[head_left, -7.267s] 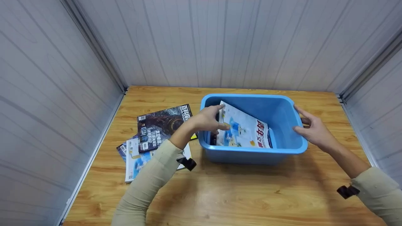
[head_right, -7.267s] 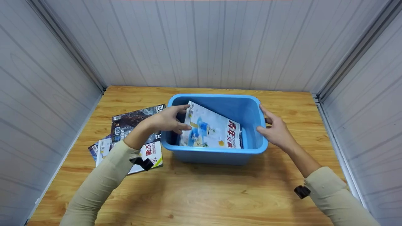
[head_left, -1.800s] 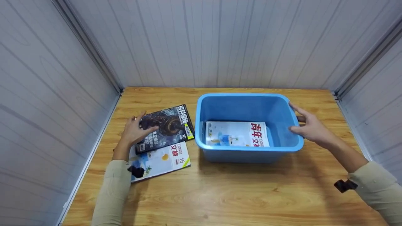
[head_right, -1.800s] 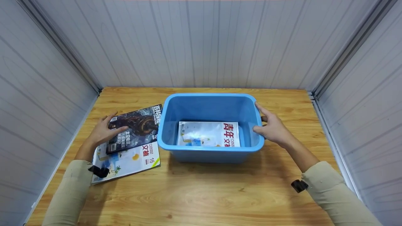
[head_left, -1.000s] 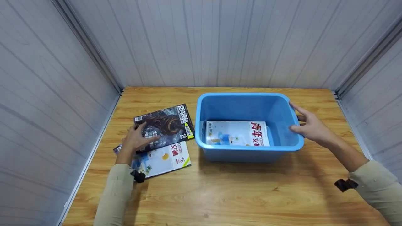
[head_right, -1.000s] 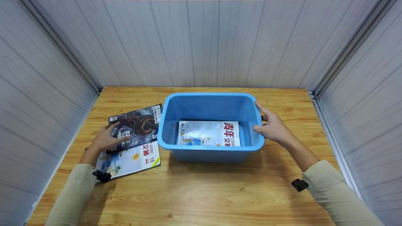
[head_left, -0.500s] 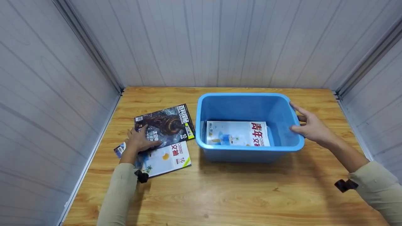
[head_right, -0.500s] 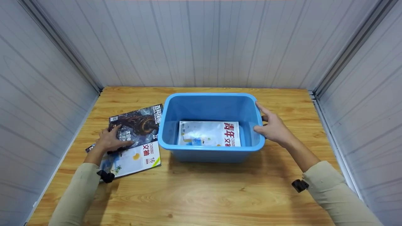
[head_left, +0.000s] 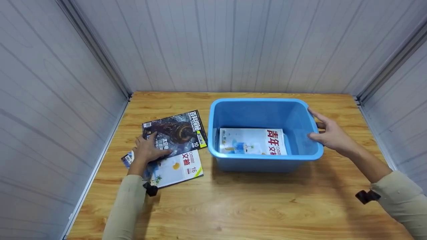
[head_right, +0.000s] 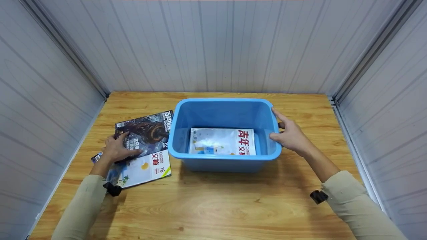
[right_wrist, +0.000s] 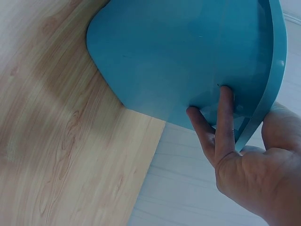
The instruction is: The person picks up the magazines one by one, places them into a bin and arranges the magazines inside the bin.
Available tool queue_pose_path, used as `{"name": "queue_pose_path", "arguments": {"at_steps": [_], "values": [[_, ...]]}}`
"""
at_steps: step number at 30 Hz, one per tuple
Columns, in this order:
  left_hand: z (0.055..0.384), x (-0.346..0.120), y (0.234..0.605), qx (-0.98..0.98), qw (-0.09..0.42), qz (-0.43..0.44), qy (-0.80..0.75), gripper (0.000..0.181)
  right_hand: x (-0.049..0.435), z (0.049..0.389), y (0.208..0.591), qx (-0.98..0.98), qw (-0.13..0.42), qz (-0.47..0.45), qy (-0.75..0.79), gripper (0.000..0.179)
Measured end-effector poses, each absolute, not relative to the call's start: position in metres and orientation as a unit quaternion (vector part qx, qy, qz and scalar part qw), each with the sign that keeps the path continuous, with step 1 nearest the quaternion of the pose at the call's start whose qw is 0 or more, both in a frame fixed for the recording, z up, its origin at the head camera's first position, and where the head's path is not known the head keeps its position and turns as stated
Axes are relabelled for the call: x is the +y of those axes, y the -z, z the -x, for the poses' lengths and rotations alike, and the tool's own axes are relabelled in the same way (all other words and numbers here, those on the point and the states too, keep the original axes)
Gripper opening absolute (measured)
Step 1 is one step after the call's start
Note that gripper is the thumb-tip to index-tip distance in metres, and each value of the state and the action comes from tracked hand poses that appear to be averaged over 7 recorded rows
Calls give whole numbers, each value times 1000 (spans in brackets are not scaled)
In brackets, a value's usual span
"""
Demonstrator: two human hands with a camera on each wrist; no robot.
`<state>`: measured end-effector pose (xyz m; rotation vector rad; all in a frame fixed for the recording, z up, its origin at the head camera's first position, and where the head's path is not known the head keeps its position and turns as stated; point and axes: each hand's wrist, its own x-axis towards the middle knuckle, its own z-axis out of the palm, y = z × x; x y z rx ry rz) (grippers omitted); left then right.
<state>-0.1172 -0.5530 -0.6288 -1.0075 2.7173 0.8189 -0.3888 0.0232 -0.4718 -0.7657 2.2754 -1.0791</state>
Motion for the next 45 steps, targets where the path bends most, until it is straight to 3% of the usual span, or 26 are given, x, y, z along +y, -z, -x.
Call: {"name": "queue_pose_path", "arguments": {"at_steps": [16, 24, 28, 33, 36, 40, 45], "values": [[120, -552, 627, 902, 36, 335, -268, 120, 23, 388, 471, 837, 245, 285, 398, 100], [130, -576, 667, 903, -5, 339, -265, 123, 22, 389, 466, 839, 253, 279, 393, 100], [127, -572, 656, 892, -11, 354, -281, 115, 20, 389, 463, 842, 254, 280, 385, 100], [117, -561, 620, 870, -37, 369, -324, 89, 19, 387, 458, 842, 258, 278, 383, 100], [113, -566, 618, 860, -67, 362, -353, 78, 19, 386, 454, 841, 261, 278, 384, 100], [108, -568, 612, 821, -78, 361, -436, 77, 19, 385, 454, 840, 260, 281, 385, 100], [105, -562, 592, 778, -53, 365, -508, 76, 19, 384, 453, 838, 258, 281, 390, 99]]}}
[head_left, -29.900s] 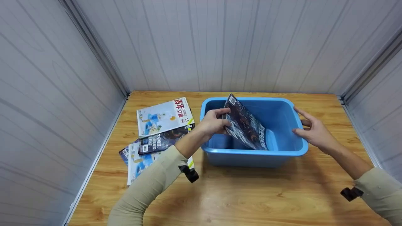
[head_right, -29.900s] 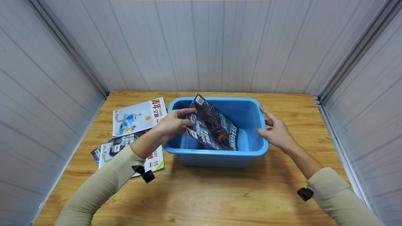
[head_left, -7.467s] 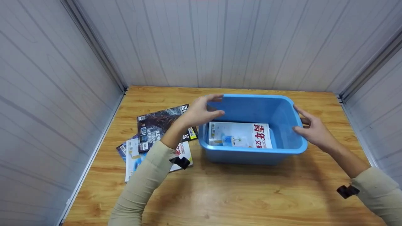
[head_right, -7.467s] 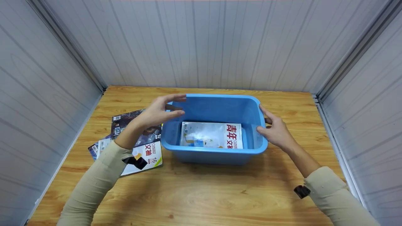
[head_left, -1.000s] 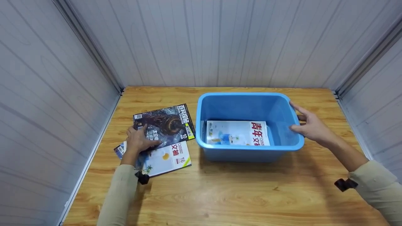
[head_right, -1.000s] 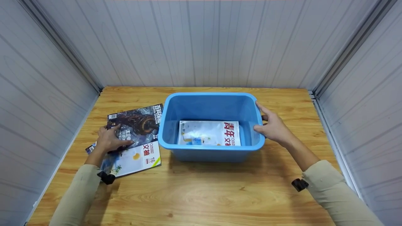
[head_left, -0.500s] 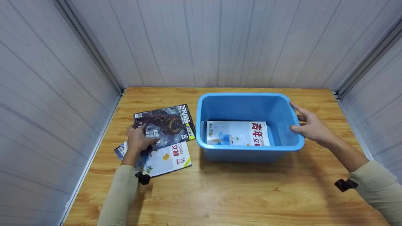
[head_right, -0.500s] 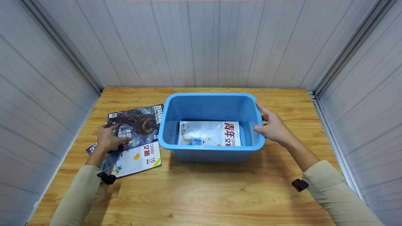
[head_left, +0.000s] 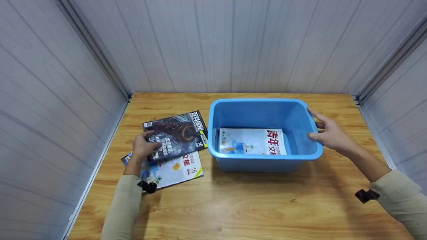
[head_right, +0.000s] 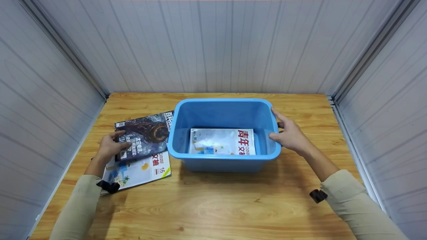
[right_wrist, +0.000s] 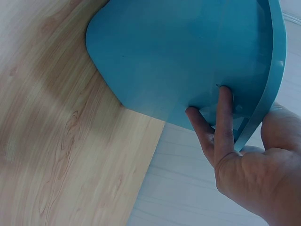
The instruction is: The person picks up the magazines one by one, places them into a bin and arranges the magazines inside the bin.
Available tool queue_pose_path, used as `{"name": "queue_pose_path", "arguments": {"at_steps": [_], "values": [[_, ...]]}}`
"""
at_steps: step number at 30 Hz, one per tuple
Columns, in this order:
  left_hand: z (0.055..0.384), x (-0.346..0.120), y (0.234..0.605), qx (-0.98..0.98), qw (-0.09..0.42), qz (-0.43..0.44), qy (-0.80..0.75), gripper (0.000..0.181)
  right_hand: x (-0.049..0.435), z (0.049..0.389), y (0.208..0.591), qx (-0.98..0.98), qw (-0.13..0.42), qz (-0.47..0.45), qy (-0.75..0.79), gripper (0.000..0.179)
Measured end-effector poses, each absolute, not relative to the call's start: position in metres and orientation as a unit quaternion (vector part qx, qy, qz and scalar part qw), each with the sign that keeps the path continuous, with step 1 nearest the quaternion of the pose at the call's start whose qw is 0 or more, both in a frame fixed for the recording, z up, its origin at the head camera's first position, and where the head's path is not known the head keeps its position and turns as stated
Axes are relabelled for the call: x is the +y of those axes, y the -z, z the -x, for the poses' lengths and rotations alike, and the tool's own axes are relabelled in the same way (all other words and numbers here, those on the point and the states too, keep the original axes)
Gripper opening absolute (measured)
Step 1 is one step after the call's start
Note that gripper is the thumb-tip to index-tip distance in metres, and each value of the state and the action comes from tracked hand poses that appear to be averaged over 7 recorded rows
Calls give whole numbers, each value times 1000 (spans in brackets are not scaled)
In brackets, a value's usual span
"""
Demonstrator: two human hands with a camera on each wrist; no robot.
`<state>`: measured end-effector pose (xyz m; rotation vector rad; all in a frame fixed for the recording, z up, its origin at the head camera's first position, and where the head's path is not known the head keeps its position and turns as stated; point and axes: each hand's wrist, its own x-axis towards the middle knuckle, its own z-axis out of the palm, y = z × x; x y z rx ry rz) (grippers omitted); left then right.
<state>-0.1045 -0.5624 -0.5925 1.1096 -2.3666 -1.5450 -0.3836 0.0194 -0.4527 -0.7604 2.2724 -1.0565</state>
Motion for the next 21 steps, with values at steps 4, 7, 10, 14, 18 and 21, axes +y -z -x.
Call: {"name": "queue_pose_path", "arguments": {"at_steps": [4, 7, 10, 14, 18, 21], "values": [[105, -562, 592, -770, 45, -352, 530, 79, 16, 386, 447, 840, 269, 272, 384, 99], [105, -563, 592, -769, 56, -331, 544, 82, 14, 387, 445, 842, 275, 268, 380, 99], [106, -566, 592, -775, 69, -309, 548, 83, 15, 388, 445, 843, 276, 268, 376, 99], [104, -568, 590, -778, 74, -289, 553, 84, 15, 389, 444, 844, 275, 272, 372, 99], [100, -570, 586, -783, 70, -270, 556, 86, 14, 388, 444, 843, 273, 275, 373, 99], [97, -573, 585, -783, 65, -256, 563, 88, 13, 388, 444, 842, 275, 274, 375, 99]]}}
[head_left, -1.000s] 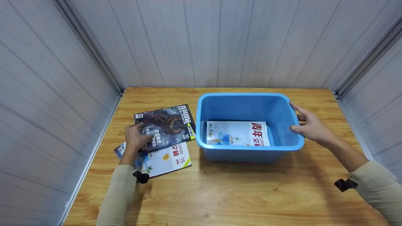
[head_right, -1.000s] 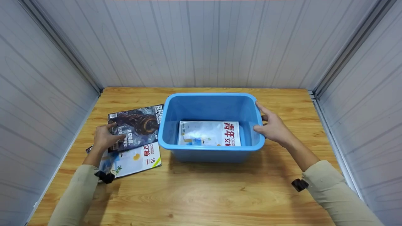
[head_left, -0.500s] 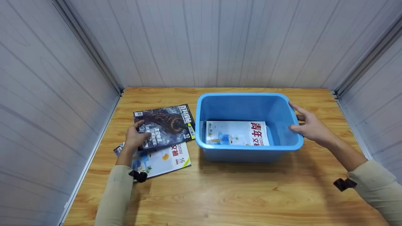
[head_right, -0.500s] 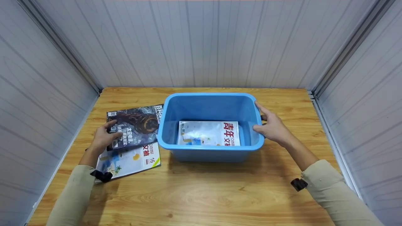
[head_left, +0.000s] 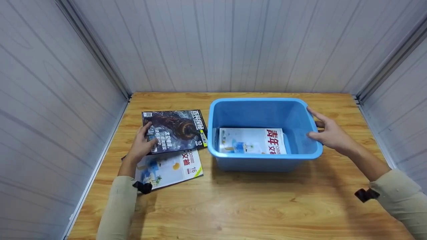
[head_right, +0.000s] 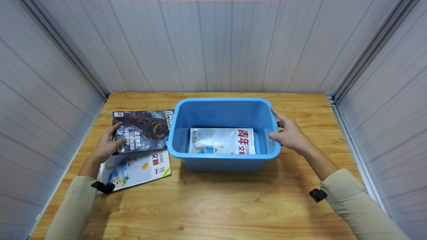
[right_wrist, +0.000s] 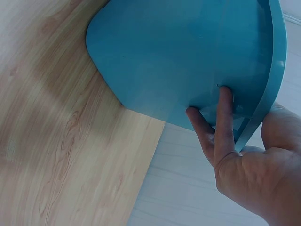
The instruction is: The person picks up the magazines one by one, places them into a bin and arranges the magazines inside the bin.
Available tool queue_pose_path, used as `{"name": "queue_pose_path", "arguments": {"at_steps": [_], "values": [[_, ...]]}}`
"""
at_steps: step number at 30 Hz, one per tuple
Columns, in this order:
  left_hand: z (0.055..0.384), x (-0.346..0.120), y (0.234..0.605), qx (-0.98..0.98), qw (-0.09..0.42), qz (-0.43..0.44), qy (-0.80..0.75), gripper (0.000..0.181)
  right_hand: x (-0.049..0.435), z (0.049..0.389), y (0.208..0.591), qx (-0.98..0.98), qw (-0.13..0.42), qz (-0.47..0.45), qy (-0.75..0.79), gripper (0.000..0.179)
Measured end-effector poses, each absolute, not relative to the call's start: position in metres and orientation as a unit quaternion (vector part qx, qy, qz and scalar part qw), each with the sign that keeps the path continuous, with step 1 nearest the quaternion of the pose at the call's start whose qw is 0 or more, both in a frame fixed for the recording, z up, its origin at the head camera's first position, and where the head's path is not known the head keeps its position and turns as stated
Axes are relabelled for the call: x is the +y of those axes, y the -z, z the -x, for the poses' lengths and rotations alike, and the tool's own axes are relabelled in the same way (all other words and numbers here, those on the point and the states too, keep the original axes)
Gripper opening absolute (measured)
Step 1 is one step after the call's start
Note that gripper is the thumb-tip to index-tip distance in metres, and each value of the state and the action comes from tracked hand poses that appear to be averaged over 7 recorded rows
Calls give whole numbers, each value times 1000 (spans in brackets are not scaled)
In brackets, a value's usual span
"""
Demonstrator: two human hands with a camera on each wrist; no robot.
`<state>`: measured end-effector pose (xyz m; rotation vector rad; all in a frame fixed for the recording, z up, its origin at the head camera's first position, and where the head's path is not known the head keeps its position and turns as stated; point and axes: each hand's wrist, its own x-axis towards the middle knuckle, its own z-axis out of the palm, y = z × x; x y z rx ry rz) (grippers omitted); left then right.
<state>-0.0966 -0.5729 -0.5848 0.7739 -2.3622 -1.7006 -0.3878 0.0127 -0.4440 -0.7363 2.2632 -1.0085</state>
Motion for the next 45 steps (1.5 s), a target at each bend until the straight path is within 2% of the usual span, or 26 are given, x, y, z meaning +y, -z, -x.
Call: {"name": "queue_pose_path", "arguments": {"at_steps": [7, 17, 23, 34, 45], "values": [[91, -574, 582, -769, 62, -257, 582, 89, 13, 389, 444, 842, 277, 271, 375, 100], [89, -578, 584, -708, 105, -258, 649, 87, 14, 387, 445, 841, 275, 269, 380, 100], [91, -578, 586, -648, 111, -275, 701, 85, 17, 387, 451, 840, 273, 269, 383, 101], [91, -581, 586, -631, 118, -311, 701, 84, 18, 388, 457, 838, 264, 274, 391, 101], [88, -585, 575, -626, 146, -310, 701, 84, 19, 385, 455, 836, 251, 291, 393, 97]]}}
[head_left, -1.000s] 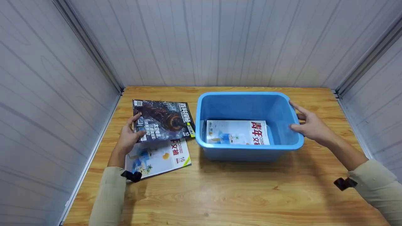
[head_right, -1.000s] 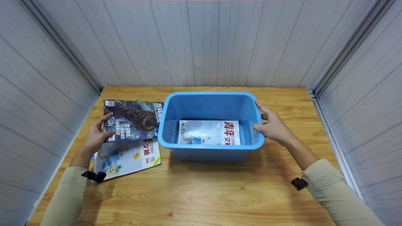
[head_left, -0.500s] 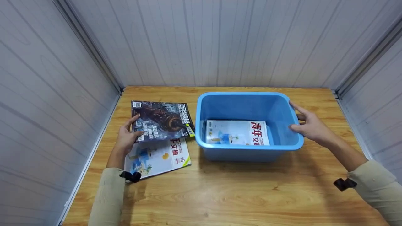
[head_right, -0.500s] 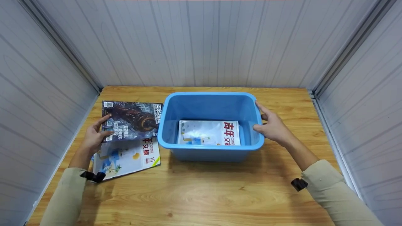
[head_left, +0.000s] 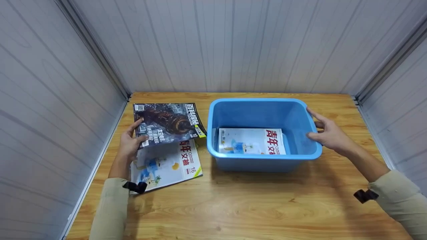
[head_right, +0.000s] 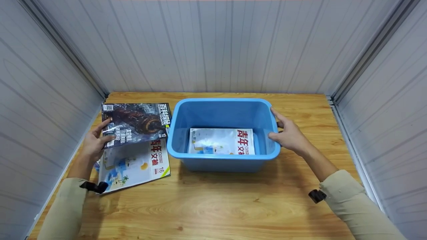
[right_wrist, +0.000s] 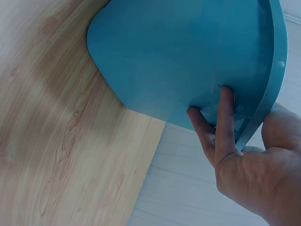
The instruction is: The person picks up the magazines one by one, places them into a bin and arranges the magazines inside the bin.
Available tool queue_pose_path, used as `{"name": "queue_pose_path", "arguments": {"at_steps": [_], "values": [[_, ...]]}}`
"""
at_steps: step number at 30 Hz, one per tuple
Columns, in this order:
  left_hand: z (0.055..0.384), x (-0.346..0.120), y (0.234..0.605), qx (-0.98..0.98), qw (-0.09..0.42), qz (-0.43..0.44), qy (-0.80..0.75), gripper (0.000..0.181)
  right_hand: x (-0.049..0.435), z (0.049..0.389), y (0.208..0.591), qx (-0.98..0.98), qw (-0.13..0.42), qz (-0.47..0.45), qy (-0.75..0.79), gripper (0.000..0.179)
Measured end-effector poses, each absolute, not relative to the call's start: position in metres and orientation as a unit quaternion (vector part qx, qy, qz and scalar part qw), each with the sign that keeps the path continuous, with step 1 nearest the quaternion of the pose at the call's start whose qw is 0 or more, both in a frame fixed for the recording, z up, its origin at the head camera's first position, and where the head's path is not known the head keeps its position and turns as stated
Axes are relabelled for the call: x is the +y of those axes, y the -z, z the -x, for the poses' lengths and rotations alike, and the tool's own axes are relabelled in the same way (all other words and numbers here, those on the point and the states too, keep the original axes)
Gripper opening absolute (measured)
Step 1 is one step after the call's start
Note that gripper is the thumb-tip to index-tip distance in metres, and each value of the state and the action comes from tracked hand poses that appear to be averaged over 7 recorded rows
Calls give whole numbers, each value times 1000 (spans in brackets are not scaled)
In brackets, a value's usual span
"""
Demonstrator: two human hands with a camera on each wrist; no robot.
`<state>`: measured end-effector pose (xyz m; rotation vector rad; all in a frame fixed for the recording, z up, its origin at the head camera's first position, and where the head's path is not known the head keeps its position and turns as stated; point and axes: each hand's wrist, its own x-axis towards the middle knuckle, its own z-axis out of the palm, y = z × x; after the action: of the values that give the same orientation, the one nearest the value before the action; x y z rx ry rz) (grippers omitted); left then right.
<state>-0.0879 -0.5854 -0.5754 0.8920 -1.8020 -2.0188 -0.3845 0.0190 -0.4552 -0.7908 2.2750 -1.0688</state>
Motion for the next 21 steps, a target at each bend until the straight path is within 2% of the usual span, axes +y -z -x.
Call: {"name": "queue_pose_path", "arguments": {"at_steps": [4, 12, 21], "values": [[89, -584, 578, -616, 142, -313, 709, 86, 28, 376, 465, 841, 248, 281, 391, 97], [92, -586, 579, -633, 165, -322, 684, 85, 44, 360, 485, 845, 254, 258, 394, 98], [94, -584, 578, -620, 157, -319, 699, 85, 62, 341, 508, 847, 254, 237, 401, 99]]}}
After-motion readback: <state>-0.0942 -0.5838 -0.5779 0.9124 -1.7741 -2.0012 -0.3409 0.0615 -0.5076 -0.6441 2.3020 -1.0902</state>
